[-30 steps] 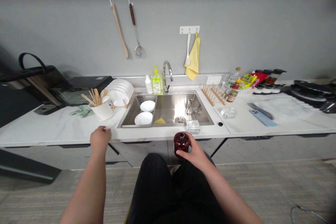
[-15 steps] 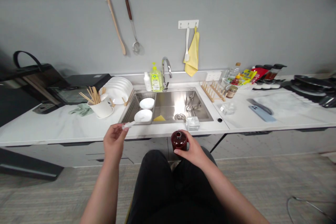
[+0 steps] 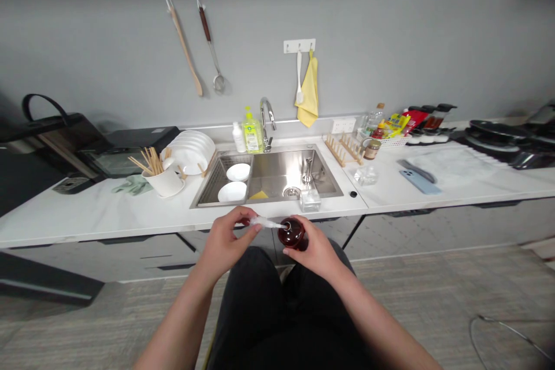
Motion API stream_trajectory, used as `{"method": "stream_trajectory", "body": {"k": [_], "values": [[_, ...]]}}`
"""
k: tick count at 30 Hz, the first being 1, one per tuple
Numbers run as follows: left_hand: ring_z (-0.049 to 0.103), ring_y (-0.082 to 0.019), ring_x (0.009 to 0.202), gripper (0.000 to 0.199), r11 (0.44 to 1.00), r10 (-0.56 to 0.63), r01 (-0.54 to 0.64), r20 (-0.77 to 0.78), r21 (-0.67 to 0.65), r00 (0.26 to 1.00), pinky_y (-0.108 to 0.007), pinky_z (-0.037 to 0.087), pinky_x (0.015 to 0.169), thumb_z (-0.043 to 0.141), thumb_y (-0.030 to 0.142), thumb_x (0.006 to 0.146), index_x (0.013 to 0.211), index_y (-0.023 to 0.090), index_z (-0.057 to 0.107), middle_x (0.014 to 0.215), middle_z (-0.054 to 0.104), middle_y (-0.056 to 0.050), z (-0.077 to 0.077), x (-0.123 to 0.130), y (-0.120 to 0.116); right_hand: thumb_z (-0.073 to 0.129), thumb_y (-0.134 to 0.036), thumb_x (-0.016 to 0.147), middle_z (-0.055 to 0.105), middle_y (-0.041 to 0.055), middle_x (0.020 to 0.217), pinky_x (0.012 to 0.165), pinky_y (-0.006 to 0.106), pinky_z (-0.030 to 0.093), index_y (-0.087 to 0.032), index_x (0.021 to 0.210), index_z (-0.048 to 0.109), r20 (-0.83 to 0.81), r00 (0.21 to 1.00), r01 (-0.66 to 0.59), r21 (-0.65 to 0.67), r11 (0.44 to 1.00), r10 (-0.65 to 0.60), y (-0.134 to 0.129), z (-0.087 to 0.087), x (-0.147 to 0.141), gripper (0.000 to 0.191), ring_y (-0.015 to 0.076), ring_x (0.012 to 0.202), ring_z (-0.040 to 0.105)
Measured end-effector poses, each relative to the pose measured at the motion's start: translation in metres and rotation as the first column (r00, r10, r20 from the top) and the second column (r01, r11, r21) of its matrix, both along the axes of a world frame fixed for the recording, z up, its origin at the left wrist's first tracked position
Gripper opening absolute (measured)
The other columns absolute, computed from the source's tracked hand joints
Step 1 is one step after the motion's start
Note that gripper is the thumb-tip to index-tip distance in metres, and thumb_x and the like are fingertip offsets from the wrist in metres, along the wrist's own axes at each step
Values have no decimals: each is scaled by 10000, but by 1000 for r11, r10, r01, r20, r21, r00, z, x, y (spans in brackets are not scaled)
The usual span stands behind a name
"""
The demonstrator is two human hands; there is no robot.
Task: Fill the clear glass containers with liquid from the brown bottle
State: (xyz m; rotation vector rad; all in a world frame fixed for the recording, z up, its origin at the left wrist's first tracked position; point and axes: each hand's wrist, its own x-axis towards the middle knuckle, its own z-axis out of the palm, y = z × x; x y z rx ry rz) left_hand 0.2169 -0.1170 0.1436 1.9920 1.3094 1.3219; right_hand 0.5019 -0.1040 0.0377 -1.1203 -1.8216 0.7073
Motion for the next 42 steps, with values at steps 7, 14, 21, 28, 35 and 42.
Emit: {"method": "stream_trajectory", "body": {"k": [7, 14, 21, 28, 35, 42], "values": [[817, -271, 815, 134, 996, -74, 88, -328, 28, 942, -352, 616, 744, 860, 320, 920, 1040, 289, 809, 912, 853, -29, 20, 38, 1, 1023, -342, 747, 756, 136, 1507, 1222, 622, 574, -308, 1563, 646, 58, 998, 1, 88, 996, -6, -8, 12, -8, 900, 412, 1383, 736], [828, -308, 1114, 271, 951, -305, 301, -374, -70, 876, -473, 664, 1006, 717, 176, 967, 1174, 311, 826, 1176, 865, -67, 32, 43, 7, 1043, -434, 737, 761, 145, 1487, 1197, 622, 587, -304, 1544, 659, 28, 999, 30, 109, 994, -34, -16, 16, -6, 904, 424, 1359, 741], [752, -336, 1292, 681, 977, -209, 210, -32, 36, 977, -501, 652, 1096, 949, 279, 824, 1468, 313, 730, 1457, 729, -139, 5, 48, 3, 1032, -384, 737, 760, 131, 1491, 1191, 615, 595, -329, 1572, 651, 4, 1000, 8, 104, 995, -8, -25, 21, -6, 919, 412, 1343, 747], [764, -246, 1031, 457, 986, -136, 158, 286, -55, 949, -420, 634, 1014, 888, 370, 926, 1336, 259, 719, 1099, 776, -67, -46, 53, 1, 1033, -395, 744, 748, 128, 1521, 1219, 591, 585, -321, 1563, 649, -25, 999, -19, 82, 996, 21, -25, 22, -8, 908, 404, 1378, 737], [768, -260, 1138, 602, 958, -244, 282, 392, -43, 887, -448, 618, 1080, 873, 441, 968, 1490, 268, 628, 1221, 774, -106, -46, 52, 3, 1031, -406, 743, 766, 125, 1497, 1218, 585, 584, -310, 1526, 663, -95, 995, -26, 25, 999, 28, -22, 21, -10, 871, 405, 1367, 750], [784, -236, 1054, 568, 929, -264, 354, 472, -110, 841, -375, 641, 951, 905, 445, 947, 1426, 248, 671, 1145, 791, -90, -44, 52, 15, 1006, -493, 796, 763, 141, 1518, 1228, 572, 577, -283, 1538, 643, -191, 974, -118, 20, 993, 120, -20, 21, -5, 852, 404, 1394, 746]]}}
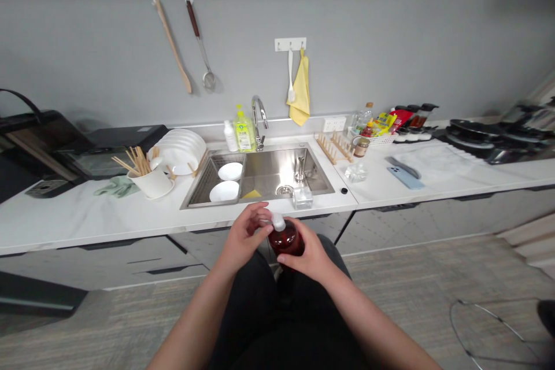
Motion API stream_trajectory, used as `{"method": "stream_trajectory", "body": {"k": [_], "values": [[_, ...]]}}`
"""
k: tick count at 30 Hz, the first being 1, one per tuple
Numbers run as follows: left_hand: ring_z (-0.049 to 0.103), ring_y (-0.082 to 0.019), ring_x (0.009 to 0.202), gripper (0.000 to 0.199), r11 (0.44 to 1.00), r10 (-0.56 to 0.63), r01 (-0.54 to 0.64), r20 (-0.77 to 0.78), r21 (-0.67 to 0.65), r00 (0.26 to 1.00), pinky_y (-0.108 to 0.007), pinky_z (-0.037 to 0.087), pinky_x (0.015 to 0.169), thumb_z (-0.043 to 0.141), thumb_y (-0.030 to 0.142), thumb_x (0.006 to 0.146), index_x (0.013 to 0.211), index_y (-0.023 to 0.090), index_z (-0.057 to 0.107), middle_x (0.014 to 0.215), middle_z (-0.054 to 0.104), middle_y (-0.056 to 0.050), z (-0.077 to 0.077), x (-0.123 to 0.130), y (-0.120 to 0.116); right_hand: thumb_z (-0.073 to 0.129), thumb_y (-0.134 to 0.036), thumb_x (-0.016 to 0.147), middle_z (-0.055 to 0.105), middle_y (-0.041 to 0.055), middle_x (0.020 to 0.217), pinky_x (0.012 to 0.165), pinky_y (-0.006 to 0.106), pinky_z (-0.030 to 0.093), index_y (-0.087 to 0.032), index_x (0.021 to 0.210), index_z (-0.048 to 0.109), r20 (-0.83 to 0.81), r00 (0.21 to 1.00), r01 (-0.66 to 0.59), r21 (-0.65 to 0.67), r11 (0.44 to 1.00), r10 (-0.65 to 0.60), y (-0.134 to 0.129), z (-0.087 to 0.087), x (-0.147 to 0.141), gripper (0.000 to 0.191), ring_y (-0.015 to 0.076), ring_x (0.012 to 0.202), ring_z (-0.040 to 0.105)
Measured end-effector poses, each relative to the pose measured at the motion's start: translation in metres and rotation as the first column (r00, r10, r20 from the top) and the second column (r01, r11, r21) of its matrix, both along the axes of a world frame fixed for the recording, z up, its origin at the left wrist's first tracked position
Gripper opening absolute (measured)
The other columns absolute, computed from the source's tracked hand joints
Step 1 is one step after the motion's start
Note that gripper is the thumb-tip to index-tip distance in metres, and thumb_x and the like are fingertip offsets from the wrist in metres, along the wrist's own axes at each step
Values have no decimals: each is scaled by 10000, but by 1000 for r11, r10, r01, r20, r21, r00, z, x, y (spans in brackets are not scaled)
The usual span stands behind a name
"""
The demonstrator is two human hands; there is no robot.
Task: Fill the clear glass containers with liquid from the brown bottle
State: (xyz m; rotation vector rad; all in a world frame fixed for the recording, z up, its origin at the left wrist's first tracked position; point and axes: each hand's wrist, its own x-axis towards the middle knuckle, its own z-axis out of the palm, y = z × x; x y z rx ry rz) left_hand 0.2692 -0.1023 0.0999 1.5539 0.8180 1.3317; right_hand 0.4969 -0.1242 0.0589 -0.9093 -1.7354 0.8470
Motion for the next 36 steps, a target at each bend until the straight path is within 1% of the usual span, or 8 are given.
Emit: {"method": "stream_trajectory", "body": {"k": [5, 11, 18, 23, 26, 31, 33, 36], "values": [[757, -256, 1163, 653, 1000, -3, 4, -43, 14, 999, -408, 597, 1088, 952, 396, 901, 1482, 260, 686, 1221, 781, -92, -5, 5, -4, 1026, -464, 772, 765, 151, 1503, 1202, 568, 594, -270, 1542, 644, 37, 999, 23, 26, 999, -24, 1, -3, -1, 881, 398, 1364, 755], [781, -228, 1030, 697, 999, 30, -27, 86, -38, 996, -344, 620, 954, 1036, 361, 790, 1402, 260, 718, 1094, 783, -52, -9, 10, -3, 1049, -503, 756, 759, 154, 1516, 1211, 575, 592, -292, 1561, 673, 27, 999, -33, 76, 997, 31, 2, -4, -4, 913, 417, 1361, 756], [843, -264, 990, 759, 992, -45, 70, 217, -107, 975, -408, 643, 1013, 1074, 385, 743, 1418, 235, 761, 958, 865, -44, -13, 10, -7, 1034, -632, 766, 742, 161, 1556, 1265, 577, 540, -275, 1580, 658, -178, 958, -232, -18, 973, 225, 4, -6, 2, 965, 415, 1427, 727], [866, -322, 1076, 663, 981, -66, 98, 188, -168, 980, -503, 636, 1111, 1049, 436, 788, 1368, 215, 815, 1066, 908, -102, -16, 13, -8, 1012, -706, 755, 806, 129, 1418, 1120, 513, 626, -242, 1496, 701, -316, 868, -454, -189, 871, 383, 7, -8, 7, 928, 371, 1259, 798], [853, -355, 1184, 610, 978, -38, 65, 138, -196, 990, -552, 626, 1155, 984, 476, 871, 1394, 219, 802, 1202, 895, -144, -14, 17, -7, 995, -724, 766, 836, 111, 1295, 1036, 489, 655, -233, 1440, 719, -285, 901, -393, -209, 896, 328, 9, -8, 8, 878, 345, 1128, 822], [818, -361, 1293, 608, 988, 45, -40, 31, -147, 999, -551, 573, 1250, 961, 487, 888, 1407, 211, 806, 1290, 874, -156, -10, 21, -3, 1050, -589, 741, 786, 155, 1448, 1222, 571, 556, -265, 1496, 704, -52, 998, -42, -57, 997, 39, 9, -2, 5, 892, 408, 1341, 753], [821, -375, 1283, 605, 983, 8, 1, 47, -181, 999, -551, 602, 1212, 967, 504, 875, 1379, 201, 823, 1294, 872, -162, -10, 23, 0, 1062, -588, 716, 795, 149, 1432, 1205, 562, 570, -263, 1478, 714, -69, 995, -71, -58, 996, 67, 11, -1, 3, 899, 405, 1315, 766], [828, -385, 1258, 675, 967, -69, 91, 101, -240, 993, -566, 634, 1152, 945, 520, 899, 1476, 215, 773, 1254, 883, -150, -10, 26, 4, 1032, -664, 730, 841, 112, 1269, 1061, 516, 647, -237, 1371, 749, -202, 950, -270, -155, 950, 237, 18, -8, 3, 820, 370, 1148, 817]]}}
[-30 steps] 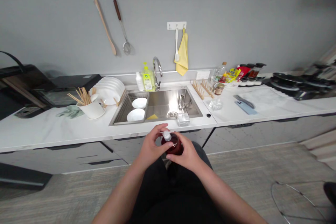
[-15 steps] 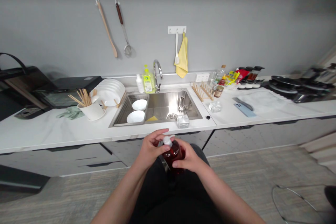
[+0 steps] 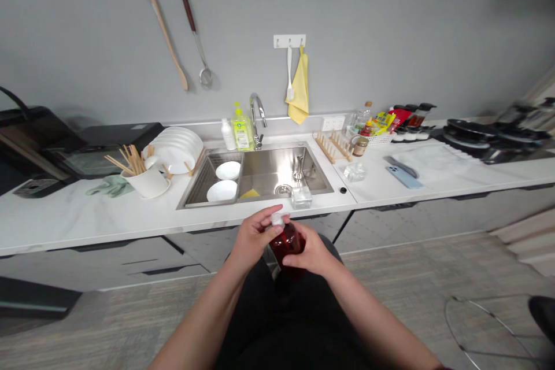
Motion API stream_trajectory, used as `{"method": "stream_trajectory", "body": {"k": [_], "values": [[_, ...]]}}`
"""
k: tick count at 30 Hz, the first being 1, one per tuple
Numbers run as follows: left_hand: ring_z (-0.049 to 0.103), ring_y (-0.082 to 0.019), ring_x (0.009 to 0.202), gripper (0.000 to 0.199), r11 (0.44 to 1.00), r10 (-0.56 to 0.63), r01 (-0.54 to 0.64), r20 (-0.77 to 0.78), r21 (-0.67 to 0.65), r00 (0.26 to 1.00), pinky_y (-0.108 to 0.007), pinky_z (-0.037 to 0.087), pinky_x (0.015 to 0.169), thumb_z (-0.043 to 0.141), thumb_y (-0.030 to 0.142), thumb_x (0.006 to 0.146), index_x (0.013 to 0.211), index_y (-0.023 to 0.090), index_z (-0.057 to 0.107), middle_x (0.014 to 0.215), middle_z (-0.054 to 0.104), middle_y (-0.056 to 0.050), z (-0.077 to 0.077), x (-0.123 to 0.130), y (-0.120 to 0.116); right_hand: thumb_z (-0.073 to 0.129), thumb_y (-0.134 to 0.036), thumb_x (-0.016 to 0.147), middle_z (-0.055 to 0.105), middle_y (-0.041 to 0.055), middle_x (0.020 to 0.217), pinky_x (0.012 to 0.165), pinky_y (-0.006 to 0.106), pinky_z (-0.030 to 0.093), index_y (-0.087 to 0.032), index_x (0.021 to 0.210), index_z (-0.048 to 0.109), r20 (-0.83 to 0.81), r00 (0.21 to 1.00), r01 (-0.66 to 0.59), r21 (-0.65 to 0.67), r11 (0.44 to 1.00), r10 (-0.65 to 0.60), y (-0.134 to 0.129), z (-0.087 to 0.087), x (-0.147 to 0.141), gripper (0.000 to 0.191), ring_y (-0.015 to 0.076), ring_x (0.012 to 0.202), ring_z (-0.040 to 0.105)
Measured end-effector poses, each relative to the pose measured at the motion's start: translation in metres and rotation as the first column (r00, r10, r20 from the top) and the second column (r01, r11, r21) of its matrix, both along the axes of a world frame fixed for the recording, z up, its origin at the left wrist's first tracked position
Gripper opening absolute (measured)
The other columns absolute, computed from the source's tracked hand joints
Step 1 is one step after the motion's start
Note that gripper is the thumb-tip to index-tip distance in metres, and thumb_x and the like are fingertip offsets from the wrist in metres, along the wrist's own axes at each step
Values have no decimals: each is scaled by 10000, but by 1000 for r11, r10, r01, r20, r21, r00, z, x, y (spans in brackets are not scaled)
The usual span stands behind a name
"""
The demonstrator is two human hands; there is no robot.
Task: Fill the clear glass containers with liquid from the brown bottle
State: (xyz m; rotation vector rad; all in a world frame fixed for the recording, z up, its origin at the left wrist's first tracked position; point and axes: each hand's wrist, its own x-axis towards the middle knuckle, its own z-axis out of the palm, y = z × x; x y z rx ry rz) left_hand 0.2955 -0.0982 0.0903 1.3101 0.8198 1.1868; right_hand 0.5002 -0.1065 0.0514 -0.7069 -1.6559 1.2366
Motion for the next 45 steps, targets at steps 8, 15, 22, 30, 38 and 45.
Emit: {"method": "stream_trajectory", "body": {"k": [8, 15, 22, 30, 38, 45], "values": [[709, -355, 1460, 664, 942, 244, -186, -188, 280, 951, -556, 574, 1216, 814, 551, 994, 1571, 265, 652, 1538, 753, -172, -29, -38, 68, 1055, -646, 674, 800, 140, 1370, 1121, 576, 626, -277, 1470, 657, -160, 866, 469, -70, 880, -474, 57, -15, 114, 963, 401, 1264, 781], [763, -353, 1301, 463, 852, 511, -313, -535, 420, 673, -549, 623, 1130, 689, 575, 1003, 1279, 214, 782, 1352, 819, -148, -93, -79, 148, 1052, -543, 580, 789, 101, 1285, 1126, 618, 599, -253, 1327, 659, -135, 448, 893, 23, 449, -884, 144, -7, 275, 892, 355, 1186, 764], [776, -356, 1256, 507, 864, 500, -330, -578, 380, 645, -528, 652, 1081, 695, 546, 1002, 1371, 202, 746, 1421, 792, -166, -113, -73, 165, 1029, -571, 569, 798, 116, 1173, 1038, 624, 627, -229, 1259, 655, -75, 377, 926, 35, 375, -923, 168, -29, 293, 856, 333, 1036, 764], [791, -352, 1192, 506, 867, 496, -339, -576, 365, 650, -550, 631, 1120, 719, 551, 969, 1315, 185, 762, 1399, 799, -177, -111, -78, 165, 1053, -531, 532, 800, 112, 1189, 1125, 632, 580, -218, 1255, 680, -73, 401, 913, -50, 405, -913, 158, -14, 270, 872, 346, 1089, 763], [727, -326, 1414, 521, 930, 64, 29, -238, 366, 969, -536, 491, 1306, 793, 434, 1029, 1521, 275, 729, 1451, 810, -122, 13, 14, 100, 1048, -564, 721, 782, 141, 1417, 1169, 578, 587, -249, 1528, 642, 60, 945, 323, -28, 946, -321, 76, 23, 142, 957, 388, 1274, 766], [845, -301, 1133, 468, 956, -242, 254, -95, 148, 966, -444, 661, 1035, 853, 486, 986, 1376, 230, 818, 1242, 880, -116, 47, 48, 78, 1010, -656, 768, 732, 132, 1558, 1227, 589, 565, -279, 1607, 606, 3, 999, 39, -55, 998, -39, 49, 27, 62, 1004, 397, 1414, 728]]}}
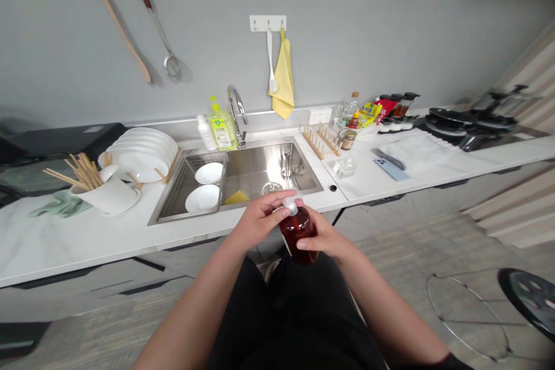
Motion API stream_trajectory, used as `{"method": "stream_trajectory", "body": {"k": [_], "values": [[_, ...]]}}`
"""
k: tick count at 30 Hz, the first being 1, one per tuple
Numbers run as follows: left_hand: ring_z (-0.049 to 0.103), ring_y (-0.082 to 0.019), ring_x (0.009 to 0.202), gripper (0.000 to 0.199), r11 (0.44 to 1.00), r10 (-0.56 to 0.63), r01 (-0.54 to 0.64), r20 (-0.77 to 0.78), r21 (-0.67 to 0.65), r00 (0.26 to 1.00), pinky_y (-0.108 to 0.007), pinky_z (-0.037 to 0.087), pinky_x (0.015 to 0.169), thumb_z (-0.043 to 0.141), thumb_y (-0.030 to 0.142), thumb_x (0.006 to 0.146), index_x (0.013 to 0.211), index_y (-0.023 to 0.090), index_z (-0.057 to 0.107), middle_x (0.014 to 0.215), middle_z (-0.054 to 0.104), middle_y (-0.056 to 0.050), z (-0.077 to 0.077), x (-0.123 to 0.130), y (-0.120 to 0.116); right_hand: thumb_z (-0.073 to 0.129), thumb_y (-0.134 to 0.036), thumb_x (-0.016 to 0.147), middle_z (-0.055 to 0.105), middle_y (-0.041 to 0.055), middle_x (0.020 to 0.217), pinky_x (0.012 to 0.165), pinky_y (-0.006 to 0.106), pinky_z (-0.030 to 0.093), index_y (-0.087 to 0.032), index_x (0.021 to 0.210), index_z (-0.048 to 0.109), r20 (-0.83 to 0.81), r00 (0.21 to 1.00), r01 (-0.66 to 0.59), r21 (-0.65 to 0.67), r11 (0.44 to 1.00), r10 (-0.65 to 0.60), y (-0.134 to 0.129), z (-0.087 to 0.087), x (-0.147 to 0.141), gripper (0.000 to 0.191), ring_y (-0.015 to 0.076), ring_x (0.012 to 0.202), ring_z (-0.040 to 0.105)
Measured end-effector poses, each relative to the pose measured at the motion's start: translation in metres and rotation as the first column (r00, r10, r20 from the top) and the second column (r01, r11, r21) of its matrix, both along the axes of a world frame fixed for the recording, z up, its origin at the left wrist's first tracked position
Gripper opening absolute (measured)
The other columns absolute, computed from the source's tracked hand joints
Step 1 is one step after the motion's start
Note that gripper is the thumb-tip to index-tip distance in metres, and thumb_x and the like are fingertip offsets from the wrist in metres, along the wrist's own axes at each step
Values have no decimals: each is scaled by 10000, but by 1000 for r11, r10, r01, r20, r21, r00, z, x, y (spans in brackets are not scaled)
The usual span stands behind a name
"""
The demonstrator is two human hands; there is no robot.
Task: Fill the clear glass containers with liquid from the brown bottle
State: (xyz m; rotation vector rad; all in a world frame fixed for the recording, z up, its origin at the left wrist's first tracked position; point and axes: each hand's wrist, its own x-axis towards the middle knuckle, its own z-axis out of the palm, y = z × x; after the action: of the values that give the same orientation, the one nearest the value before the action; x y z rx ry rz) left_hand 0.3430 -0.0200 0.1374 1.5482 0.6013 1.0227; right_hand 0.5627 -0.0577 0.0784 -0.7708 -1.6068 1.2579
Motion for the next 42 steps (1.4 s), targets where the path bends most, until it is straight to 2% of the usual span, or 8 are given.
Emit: {"method": "stream_trajectory", "body": {"k": [6, 8, 12, 16, 21, 26, 31, 42], "values": [[808, -245, 942, 488, 911, 411, -412, 64, 13, 909, -400, 651, 973, 1064, 418, 723, 1063, 227, 772, 987, 835, -50, -24, 13, -6, 1049, -416, 742, 740, 150, 1527, 1230, 572, 564, -277, 1544, 633, 198, 894, 357, 223, 907, -401, -16, -2, -27, 915, 400, 1400, 728], [810, -258, 1056, 574, 921, 384, -388, 95, 22, 918, -431, 628, 1069, 1031, 441, 785, 1239, 251, 736, 1100, 841, -61, -25, 15, -12, 1031, -362, 751, 746, 138, 1519, 1202, 563, 586, -291, 1546, 634, 222, 884, 356, 252, 900, -412, -19, 0, -32, 892, 394, 1380, 740], [734, -331, 1415, 797, 988, 147, -136, 180, -71, 973, -523, 553, 1237, 878, 514, 961, 1651, 298, 541, 1325, 841, -112, -24, 8, -22, 1028, -337, 754, 741, 127, 1537, 1236, 567, 566, -295, 1551, 624, 185, 911, 320, 249, 914, -369, -20, 3, -32, 894, 390, 1410, 730], [806, -329, 1264, 911, 978, 203, -196, 120, -68, 972, -494, 595, 1177, 1008, 444, 832, 1621, 283, 583, 1110, 864, -65, -21, 0, -23, 1051, -360, 724, 725, 140, 1560, 1259, 590, 545, -291, 1561, 614, 195, 919, 292, 243, 925, -342, -21, 0, -29, 946, 406, 1440, 711], [735, -362, 1421, 852, 995, 64, -48, 190, -89, 980, -540, 557, 1242, 940, 501, 909, 1661, 309, 588, 1236, 864, -109, -23, -6, -26, 1046, -373, 734, 758, 120, 1495, 1220, 586, 572, -303, 1513, 637, 152, 938, 271, 236, 933, -311, -24, -1, -29, 883, 393, 1377, 743], [826, -256, 1011, 640, 956, 294, -294, 119, -16, 948, -406, 655, 1017, 1053, 380, 769, 1336, 245, 790, 1010, 848, -47, -28, -1, -24, 1052, -377, 723, 748, 127, 1507, 1209, 563, 577, -294, 1524, 624, 201, 927, 272, 225, 936, -317, -25, -6, -29, 912, 389, 1369, 743], [836, -273, 1023, 467, 827, 548, -558, 131, 67, 827, -438, 668, 1032, 1046, 388, 776, 1166, 229, 845, 1090, 872, -81, -19, 0, -24, 1063, -404, 713, 742, 150, 1507, 1229, 593, 563, -289, 1548, 615, 260, 855, 386, 259, 885, -449, -23, -15, -25, 954, 409, 1385, 731], [864, -251, 1056, 453, 810, 556, -583, 237, 59, 797, -420, 702, 1008, 1015, 371, 838, 1228, 222, 837, 1133, 893, -78, 1, -7, -3, 1047, -372, 729, 739, 149, 1525, 1247, 614, 551, -280, 1562, 615, 324, 825, 397, 250, 883, -463, -18, -21, -16, 943, 409, 1416, 721]]}}
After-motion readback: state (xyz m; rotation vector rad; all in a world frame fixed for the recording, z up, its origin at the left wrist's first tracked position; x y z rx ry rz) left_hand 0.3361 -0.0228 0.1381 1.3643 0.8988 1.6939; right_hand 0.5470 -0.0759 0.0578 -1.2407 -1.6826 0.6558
